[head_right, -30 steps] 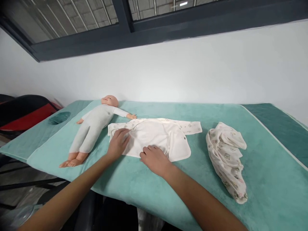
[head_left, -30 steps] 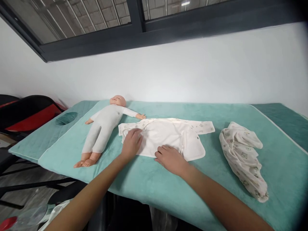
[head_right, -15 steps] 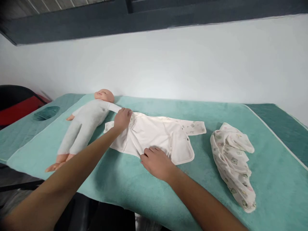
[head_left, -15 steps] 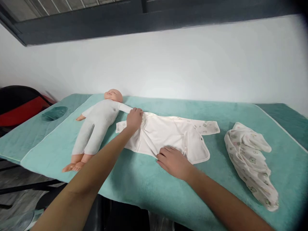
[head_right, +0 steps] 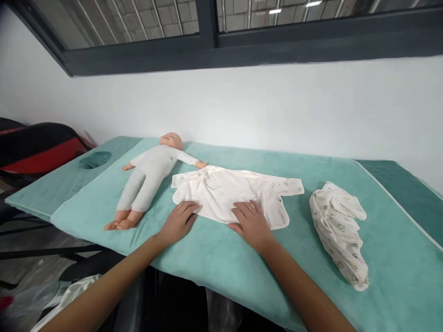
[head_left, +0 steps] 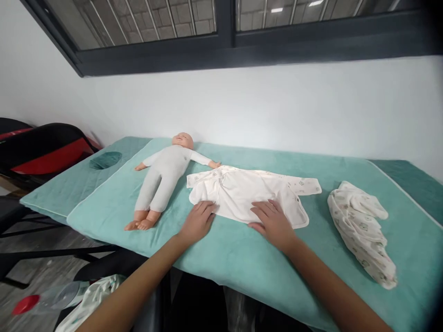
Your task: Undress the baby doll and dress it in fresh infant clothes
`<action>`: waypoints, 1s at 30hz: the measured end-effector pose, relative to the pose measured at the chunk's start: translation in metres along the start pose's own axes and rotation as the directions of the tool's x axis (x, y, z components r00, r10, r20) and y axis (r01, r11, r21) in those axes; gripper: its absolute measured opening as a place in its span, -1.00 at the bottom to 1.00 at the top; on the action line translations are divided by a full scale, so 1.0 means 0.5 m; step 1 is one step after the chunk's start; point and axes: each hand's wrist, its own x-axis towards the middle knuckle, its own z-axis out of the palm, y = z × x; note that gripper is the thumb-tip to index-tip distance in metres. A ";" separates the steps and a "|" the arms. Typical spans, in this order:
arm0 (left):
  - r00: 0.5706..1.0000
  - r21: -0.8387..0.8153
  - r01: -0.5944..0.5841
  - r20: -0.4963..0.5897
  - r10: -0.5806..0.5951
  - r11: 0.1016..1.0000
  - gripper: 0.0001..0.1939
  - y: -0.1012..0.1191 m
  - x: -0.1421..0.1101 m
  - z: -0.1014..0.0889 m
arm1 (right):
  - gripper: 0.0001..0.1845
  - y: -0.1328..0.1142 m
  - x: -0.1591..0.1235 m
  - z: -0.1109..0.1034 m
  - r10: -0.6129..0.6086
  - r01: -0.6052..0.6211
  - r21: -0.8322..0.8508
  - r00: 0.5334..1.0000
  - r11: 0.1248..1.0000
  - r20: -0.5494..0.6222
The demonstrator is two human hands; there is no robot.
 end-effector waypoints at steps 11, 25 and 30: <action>0.984 0.134 0.110 -0.152 -0.089 0.985 -0.81 0.009 -0.005 0.017 | -0.79 0.014 -0.155 -0.069 0.175 -0.181 -0.250 0.983 0.951 -0.048; 0.957 0.065 0.157 -0.255 -0.136 0.985 -0.80 -0.003 -0.023 0.011 | -0.83 0.044 -0.176 -0.094 0.064 -0.042 -0.326 0.996 0.944 0.060; 0.960 0.031 0.161 -0.237 -0.150 0.986 -0.77 -0.015 -0.021 0.024 | -0.83 0.033 -0.168 -0.092 0.102 -0.077 -0.264 0.991 0.961 0.085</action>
